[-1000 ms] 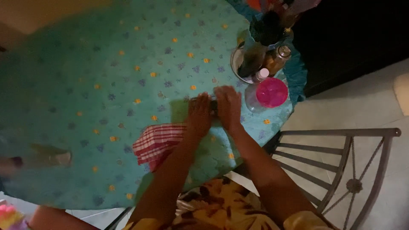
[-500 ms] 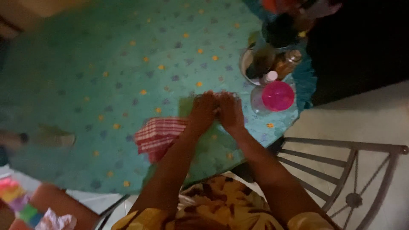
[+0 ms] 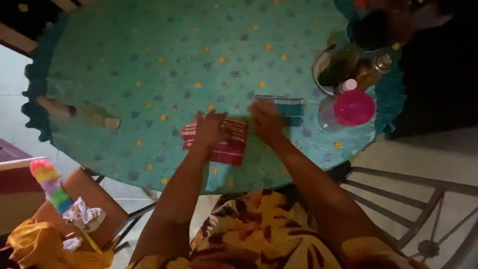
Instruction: Fold cleaning cloths on a table and organize them near a chair.
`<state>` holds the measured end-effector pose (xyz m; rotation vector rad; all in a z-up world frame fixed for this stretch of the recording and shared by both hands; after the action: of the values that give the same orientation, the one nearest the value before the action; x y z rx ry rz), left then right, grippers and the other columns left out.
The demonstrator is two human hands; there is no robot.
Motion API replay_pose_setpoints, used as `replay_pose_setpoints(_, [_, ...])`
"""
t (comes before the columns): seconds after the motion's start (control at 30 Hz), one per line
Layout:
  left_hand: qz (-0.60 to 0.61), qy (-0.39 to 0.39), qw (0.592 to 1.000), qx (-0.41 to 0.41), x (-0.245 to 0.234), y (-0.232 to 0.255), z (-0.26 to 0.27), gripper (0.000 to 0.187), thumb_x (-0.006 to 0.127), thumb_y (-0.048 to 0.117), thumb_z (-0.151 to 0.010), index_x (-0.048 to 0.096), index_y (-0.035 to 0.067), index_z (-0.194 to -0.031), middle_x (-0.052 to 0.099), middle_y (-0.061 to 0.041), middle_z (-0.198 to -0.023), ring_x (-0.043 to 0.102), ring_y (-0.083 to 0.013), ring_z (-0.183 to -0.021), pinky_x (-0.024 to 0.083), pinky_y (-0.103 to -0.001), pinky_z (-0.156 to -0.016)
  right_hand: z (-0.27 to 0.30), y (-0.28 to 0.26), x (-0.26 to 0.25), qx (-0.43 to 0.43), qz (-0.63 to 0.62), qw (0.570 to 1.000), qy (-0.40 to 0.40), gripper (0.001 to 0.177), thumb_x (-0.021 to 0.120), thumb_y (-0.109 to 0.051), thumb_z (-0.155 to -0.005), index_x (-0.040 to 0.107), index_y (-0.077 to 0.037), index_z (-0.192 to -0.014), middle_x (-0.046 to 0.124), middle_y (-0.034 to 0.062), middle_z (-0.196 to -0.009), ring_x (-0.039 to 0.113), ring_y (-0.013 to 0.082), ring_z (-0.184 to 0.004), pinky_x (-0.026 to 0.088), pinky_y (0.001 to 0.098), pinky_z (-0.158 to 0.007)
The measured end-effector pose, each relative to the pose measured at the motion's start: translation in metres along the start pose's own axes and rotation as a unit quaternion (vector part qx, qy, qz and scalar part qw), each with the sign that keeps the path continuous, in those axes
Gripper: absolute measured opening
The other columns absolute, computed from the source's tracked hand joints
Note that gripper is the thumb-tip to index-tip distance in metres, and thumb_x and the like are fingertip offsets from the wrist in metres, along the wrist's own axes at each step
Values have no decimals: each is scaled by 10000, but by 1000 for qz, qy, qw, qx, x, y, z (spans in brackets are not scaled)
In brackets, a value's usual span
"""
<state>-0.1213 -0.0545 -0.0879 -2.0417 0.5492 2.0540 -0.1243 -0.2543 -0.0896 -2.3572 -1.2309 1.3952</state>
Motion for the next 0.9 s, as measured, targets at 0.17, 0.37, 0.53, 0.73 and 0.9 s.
replay_pose_setpoints(0.17, [85, 15, 995, -49, -67, -22, 28, 704, 827, 290, -719, 612, 136, -1371, 642, -126, -1326, 508, -350, -1303, 210, -705, -1099, -15, -74, 14, -41, 33, 992, -117, 429, 645, -248, -930, 640, -119, -1339, 644, 158, -1340, 519, 411, -1360, 283, 629, -1147])
replay_pose_setpoints(0.37, [177, -5, 984, -37, -37, -67, 30, 407, 759, 188, -842, 716, 150, -1245, 714, -114, -1229, 650, -358, -1167, 447, -562, -1049, -25, -74, 46, 110, -26, 964, -242, 408, 651, -244, -965, 662, -125, -1355, 664, 157, -1259, 614, 334, -1212, 395, 549, -1133])
replay_pose_setpoints(0.53, [343, -27, 932, -110, -68, -96, 28, 309, 717, 207, -934, 727, 102, -1225, 751, -153, -1128, 747, -324, -1017, 583, -438, -891, -61, -75, 31, 226, -218, 939, -139, 293, 654, -225, -980, 699, -76, -1228, 750, 131, -1168, 733, 251, -1061, 566, 376, -930])
replay_pose_setpoints(0.73, [644, -68, 747, -149, 34, -150, 33, 667, 757, 206, -804, 508, 229, -1423, 599, -60, -1452, 655, -257, -1206, 542, -397, -970, -36, -21, 78, 262, -336, 900, -88, 432, 518, 3, -920, 682, -67, -1313, 739, 124, -1258, 690, 241, -1179, 531, 351, -1039])
replay_pose_setpoints(0.9, [110, 102, 970, 192, -15, -110, 55, 634, 806, 305, -757, 641, 176, -1355, 545, -120, -1532, 616, -309, -1230, 536, -415, -998, -57, -92, 31, 144, -165, 973, -76, 549, 636, 73, -790, 679, -78, -1316, 667, 195, -1238, 645, 279, -1122, 541, 360, -927])
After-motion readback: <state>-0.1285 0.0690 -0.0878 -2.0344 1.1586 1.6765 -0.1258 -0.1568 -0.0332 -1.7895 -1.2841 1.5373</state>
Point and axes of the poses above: each hand's wrist, its own z-axis away from the middle knuckle, its own x-axis out of the palm, y = z × x, the point moved 10 cm from there along -z, towards the middle knuckle
